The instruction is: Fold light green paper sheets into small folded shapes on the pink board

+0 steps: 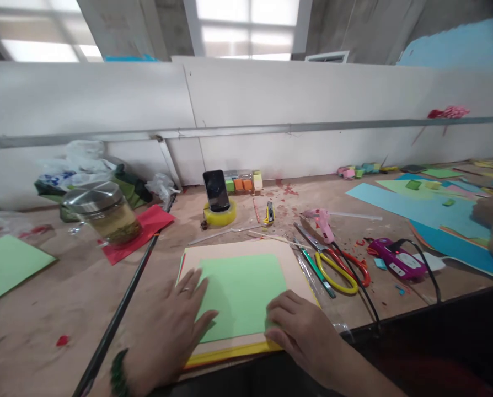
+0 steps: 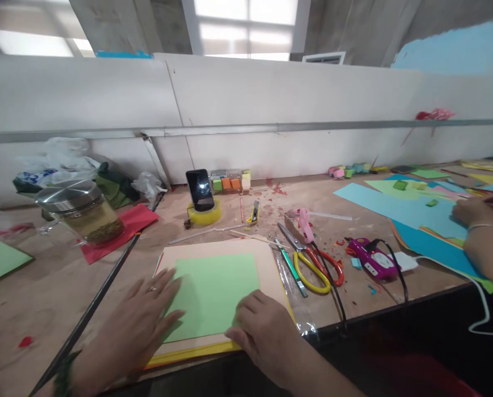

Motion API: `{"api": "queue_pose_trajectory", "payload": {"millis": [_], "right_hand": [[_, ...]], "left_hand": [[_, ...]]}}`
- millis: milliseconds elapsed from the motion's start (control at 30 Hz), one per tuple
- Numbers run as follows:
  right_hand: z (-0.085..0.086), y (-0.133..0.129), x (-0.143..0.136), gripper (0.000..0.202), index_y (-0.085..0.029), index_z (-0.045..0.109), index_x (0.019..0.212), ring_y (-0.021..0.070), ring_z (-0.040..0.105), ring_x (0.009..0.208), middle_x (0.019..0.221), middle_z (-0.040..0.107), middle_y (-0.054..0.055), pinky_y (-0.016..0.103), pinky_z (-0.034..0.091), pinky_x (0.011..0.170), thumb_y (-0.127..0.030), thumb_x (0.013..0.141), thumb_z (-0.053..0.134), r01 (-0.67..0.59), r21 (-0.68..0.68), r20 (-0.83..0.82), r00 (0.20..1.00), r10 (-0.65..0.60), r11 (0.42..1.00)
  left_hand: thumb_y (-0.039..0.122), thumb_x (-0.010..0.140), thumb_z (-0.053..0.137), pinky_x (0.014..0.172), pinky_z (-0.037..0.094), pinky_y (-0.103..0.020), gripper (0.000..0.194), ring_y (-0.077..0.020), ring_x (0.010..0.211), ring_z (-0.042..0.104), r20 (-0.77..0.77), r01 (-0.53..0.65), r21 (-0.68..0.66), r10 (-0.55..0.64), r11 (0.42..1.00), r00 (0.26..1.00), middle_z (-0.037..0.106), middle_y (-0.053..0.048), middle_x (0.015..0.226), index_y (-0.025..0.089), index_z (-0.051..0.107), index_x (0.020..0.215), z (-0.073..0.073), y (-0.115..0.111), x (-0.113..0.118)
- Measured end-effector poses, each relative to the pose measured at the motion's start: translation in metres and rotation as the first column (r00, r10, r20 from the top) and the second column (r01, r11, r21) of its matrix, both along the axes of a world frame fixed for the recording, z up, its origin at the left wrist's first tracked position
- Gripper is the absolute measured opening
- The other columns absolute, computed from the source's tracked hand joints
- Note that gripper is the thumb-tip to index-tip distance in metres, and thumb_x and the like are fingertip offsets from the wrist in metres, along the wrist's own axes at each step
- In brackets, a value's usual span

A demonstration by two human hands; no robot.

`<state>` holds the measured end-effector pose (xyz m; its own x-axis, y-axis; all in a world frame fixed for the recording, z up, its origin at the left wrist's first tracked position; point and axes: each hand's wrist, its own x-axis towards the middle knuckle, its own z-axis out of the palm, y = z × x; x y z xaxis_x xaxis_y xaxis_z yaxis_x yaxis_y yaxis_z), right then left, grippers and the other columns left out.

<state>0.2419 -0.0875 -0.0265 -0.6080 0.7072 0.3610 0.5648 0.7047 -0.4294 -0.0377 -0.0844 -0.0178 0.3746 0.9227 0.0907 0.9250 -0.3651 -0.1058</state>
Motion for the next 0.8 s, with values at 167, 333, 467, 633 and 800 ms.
{"api": "queue_pose_trajectory", "payload": {"millis": [167,333,467,633,800], "right_hand": [[0.003,0.023,-0.007,0.056,-0.017,0.051,0.135,0.0321,0.041,0.134,0.145,0.047,0.016,0.050,0.038,0.107,-0.045,0.088,0.061,0.130,-0.116,0.277,0.956,-0.094,0.985],[-0.002,0.017,0.001,0.060,-0.020,0.046,0.140,0.0298,0.038,0.137,0.148,0.043,0.014,0.050,0.034,0.110,-0.048,0.088,0.058,0.201,-0.149,0.306,0.940,-0.149,0.968],[-0.005,0.012,0.024,0.035,-0.020,0.062,0.119,0.0270,0.053,0.122,0.130,0.060,0.013,0.043,0.045,0.100,-0.033,0.087,0.061,0.258,0.016,0.179,0.950,-0.257,0.966],[-0.005,0.030,0.074,0.019,-0.020,0.068,0.092,0.0284,0.061,0.101,0.100,0.069,0.011,0.042,0.051,0.085,-0.025,0.092,0.049,0.667,0.186,0.203,0.693,-0.692,0.722],[0.009,0.041,0.074,0.014,-0.019,0.068,0.087,0.0268,0.065,0.094,0.096,0.070,0.009,0.036,0.050,0.076,-0.022,0.090,0.054,0.686,0.153,0.349,0.636,-0.689,0.711]], "left_hand": [[0.059,0.088,0.048,0.111,0.027,-0.058,0.069,-0.0345,0.144,0.019,0.051,0.102,-0.321,-0.091,0.942,0.995,0.019,-0.011,0.158,0.033,0.027,0.148,0.010,0.027,0.014],[0.066,0.088,0.040,0.111,0.025,-0.059,0.069,-0.0348,0.144,0.018,0.093,0.119,-0.279,-0.096,0.953,0.991,0.017,-0.009,0.158,0.035,0.025,0.148,-0.001,0.028,0.007],[0.066,0.089,0.038,0.110,0.027,-0.058,0.068,-0.0360,0.143,0.024,0.071,0.134,-0.228,-0.121,0.964,0.990,0.024,-0.009,0.157,0.034,0.028,0.148,-0.006,0.029,0.002],[0.056,0.088,0.049,0.108,0.031,-0.056,0.062,-0.0360,0.137,0.036,0.037,0.293,-0.101,-0.291,0.951,0.956,0.042,-0.014,0.149,0.027,0.044,0.142,0.003,0.020,0.023],[0.019,0.088,0.054,0.084,0.052,-0.040,0.024,-0.0264,0.098,0.062,0.025,0.363,-0.159,-0.364,0.918,0.931,0.067,-0.010,0.112,0.021,0.064,0.110,0.023,0.000,0.072]]}}
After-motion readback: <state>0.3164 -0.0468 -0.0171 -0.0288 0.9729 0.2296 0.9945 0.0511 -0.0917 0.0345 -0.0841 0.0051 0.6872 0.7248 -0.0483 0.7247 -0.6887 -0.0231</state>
